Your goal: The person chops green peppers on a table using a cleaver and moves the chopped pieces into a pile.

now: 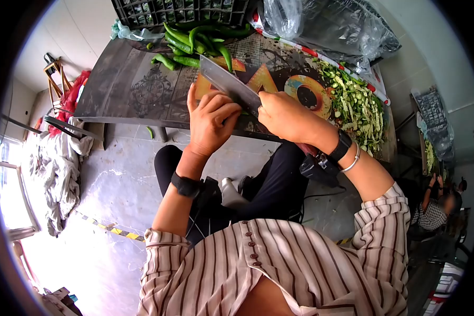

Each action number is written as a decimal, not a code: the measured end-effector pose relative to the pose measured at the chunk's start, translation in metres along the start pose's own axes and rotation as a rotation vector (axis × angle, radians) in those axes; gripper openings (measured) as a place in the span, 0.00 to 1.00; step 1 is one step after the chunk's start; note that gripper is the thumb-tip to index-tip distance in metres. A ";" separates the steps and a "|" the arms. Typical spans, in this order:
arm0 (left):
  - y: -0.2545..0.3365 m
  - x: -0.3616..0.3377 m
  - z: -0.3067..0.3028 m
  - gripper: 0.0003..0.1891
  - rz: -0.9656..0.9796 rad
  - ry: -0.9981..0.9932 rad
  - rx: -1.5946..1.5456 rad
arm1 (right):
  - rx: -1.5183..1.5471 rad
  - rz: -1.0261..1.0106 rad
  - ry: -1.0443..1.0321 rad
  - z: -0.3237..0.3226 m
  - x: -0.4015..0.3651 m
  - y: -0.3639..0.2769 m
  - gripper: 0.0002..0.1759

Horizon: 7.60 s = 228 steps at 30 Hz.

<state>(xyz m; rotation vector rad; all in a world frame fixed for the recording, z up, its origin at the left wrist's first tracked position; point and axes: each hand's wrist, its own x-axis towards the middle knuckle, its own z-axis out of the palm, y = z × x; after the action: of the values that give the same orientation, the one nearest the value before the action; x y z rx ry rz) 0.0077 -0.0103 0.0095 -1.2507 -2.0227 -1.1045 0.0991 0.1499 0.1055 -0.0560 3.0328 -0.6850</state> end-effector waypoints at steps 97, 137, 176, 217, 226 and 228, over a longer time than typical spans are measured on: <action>-0.013 -0.009 -0.012 0.04 -0.126 0.087 0.090 | 0.157 0.201 -0.090 -0.010 0.003 -0.020 0.13; -0.013 -0.009 -0.013 0.05 -0.126 0.075 0.079 | -0.073 -0.005 -0.031 0.004 0.018 -0.016 0.14; -0.023 -0.009 -0.024 0.06 -0.190 0.110 0.136 | 0.098 0.082 -0.074 0.000 0.016 -0.023 0.12; -0.031 -0.010 -0.024 0.05 -0.121 0.076 0.094 | 0.158 0.117 -0.022 0.004 0.010 -0.021 0.13; -0.029 -0.010 -0.027 0.11 -0.137 0.035 0.061 | 0.195 0.291 -0.223 -0.017 0.020 -0.036 0.11; -0.029 -0.010 -0.027 0.11 -0.137 0.031 0.077 | 0.224 0.292 -0.242 -0.021 0.020 -0.038 0.11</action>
<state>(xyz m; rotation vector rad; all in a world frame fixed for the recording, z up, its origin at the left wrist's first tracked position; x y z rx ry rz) -0.0139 -0.0446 0.0056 -1.0635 -2.1330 -1.0898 0.0789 0.1234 0.1403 0.2820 2.6412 -0.9073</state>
